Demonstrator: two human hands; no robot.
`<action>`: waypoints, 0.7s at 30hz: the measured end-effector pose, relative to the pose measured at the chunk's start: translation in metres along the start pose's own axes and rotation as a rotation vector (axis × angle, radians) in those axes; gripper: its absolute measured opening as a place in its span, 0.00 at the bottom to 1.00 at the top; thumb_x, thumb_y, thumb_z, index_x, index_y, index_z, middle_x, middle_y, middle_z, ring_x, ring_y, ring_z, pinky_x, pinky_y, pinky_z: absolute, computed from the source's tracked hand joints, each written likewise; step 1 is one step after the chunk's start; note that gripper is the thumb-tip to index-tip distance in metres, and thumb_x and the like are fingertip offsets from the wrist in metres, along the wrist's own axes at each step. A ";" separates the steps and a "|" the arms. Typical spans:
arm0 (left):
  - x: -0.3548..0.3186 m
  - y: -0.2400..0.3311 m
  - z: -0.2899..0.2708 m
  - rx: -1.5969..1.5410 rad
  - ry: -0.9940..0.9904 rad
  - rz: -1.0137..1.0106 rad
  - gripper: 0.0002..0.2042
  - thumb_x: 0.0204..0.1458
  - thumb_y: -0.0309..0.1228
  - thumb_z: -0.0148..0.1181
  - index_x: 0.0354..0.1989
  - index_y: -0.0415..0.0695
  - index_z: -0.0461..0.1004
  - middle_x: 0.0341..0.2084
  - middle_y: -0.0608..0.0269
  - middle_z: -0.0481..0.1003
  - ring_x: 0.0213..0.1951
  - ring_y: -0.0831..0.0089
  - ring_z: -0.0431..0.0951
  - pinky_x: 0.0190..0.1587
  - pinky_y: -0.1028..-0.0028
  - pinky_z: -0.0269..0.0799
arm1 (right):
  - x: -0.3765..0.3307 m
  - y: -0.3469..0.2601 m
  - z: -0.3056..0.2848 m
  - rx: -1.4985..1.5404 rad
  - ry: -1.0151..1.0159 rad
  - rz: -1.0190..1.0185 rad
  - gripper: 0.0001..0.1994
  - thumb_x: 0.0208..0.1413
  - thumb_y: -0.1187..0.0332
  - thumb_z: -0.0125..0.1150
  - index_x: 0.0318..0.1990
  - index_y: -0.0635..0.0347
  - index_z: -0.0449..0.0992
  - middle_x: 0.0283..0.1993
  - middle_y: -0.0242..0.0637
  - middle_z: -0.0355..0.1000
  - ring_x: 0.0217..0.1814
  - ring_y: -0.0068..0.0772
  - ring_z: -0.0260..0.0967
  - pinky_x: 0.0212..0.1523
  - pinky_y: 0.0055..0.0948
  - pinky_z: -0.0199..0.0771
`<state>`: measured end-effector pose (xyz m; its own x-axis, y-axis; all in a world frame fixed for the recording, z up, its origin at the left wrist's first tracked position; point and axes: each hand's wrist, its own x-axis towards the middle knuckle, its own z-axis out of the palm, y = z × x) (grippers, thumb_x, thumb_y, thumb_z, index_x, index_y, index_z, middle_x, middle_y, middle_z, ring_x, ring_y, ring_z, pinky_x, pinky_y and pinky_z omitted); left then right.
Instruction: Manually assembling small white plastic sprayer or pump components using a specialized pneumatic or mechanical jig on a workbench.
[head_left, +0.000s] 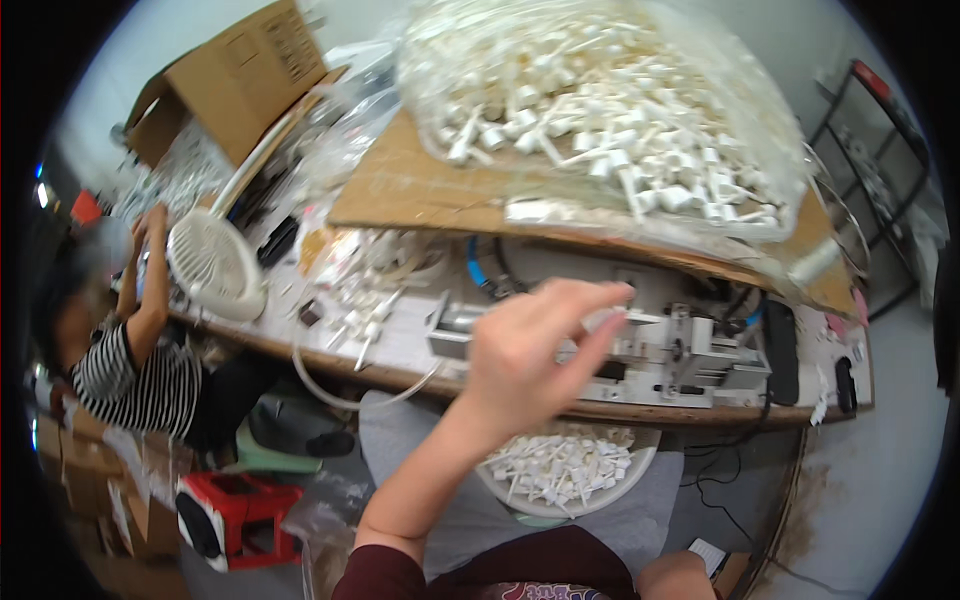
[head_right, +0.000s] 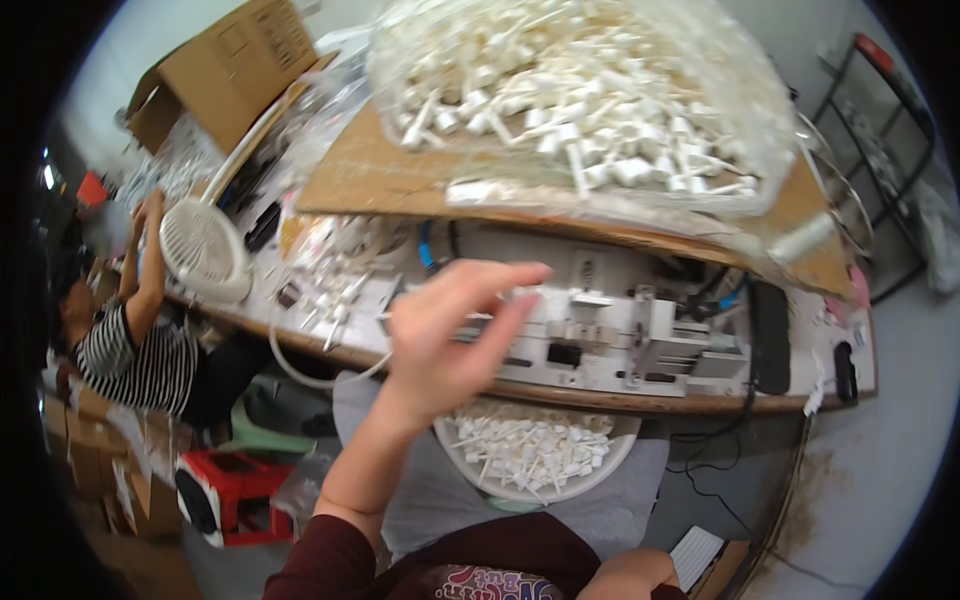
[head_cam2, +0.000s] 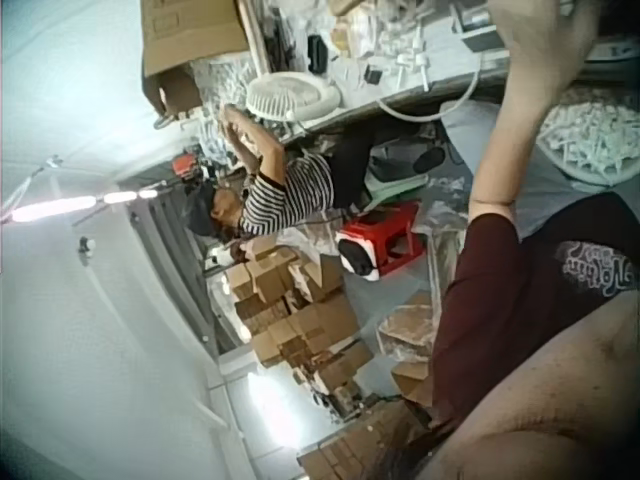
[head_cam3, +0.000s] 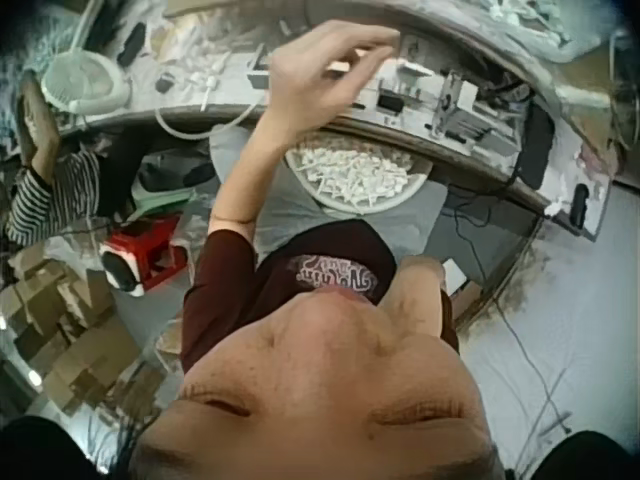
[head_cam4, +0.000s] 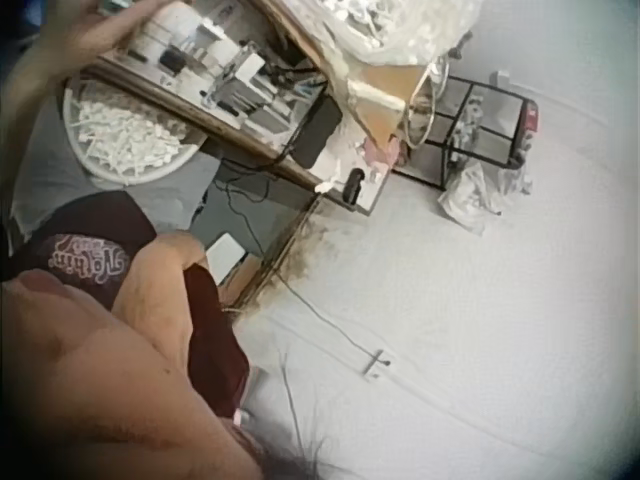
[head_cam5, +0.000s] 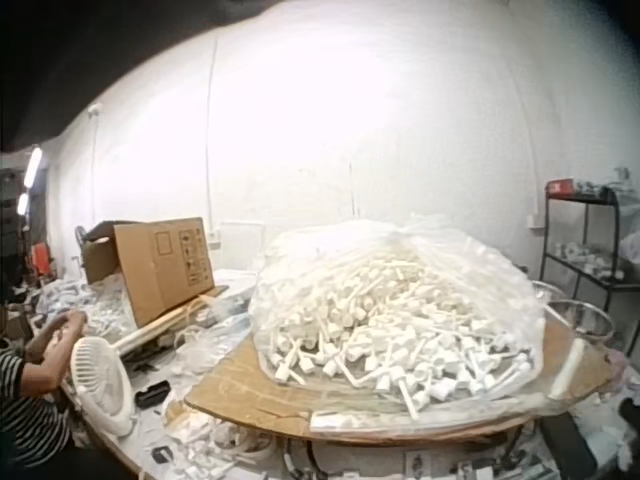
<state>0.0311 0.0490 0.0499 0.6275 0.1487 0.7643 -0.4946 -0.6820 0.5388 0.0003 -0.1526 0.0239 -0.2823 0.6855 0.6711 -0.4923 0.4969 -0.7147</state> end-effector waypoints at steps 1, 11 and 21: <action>0.012 -0.005 0.002 -0.040 0.036 0.003 0.10 0.50 0.21 0.66 0.41 0.39 0.81 0.32 0.60 0.82 0.24 0.79 0.78 0.28 0.80 0.72 | -0.003 0.003 -0.001 -0.010 0.003 0.063 0.13 0.59 0.65 0.62 0.49 0.59 0.76 0.51 0.41 0.71 0.45 0.37 0.70 0.45 0.33 0.69; 0.100 -0.069 0.027 0.379 -0.153 0.094 0.19 0.47 0.20 0.66 0.49 0.48 0.80 0.56 0.61 0.74 0.59 0.57 0.71 0.57 0.64 0.68 | 0.012 -0.031 -0.028 -0.355 0.033 0.464 0.09 0.57 0.70 0.64 0.44 0.61 0.79 0.44 0.43 0.76 0.38 0.41 0.75 0.39 0.35 0.74; 0.117 -0.082 0.045 0.352 -0.165 0.270 0.08 0.48 0.24 0.65 0.38 0.44 0.82 0.41 0.59 0.80 0.45 0.63 0.78 0.49 0.64 0.72 | 0.005 -0.146 -0.181 -2.137 0.989 0.331 0.12 0.52 0.67 0.67 0.43 0.59 0.78 0.40 0.40 0.76 0.44 0.42 0.76 0.45 0.38 0.76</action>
<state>0.1722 0.0898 0.0797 0.6059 -0.1639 0.7785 -0.4373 -0.8860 0.1538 0.2195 -0.1259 0.0956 0.4950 0.4539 0.7410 0.8474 -0.4407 -0.2962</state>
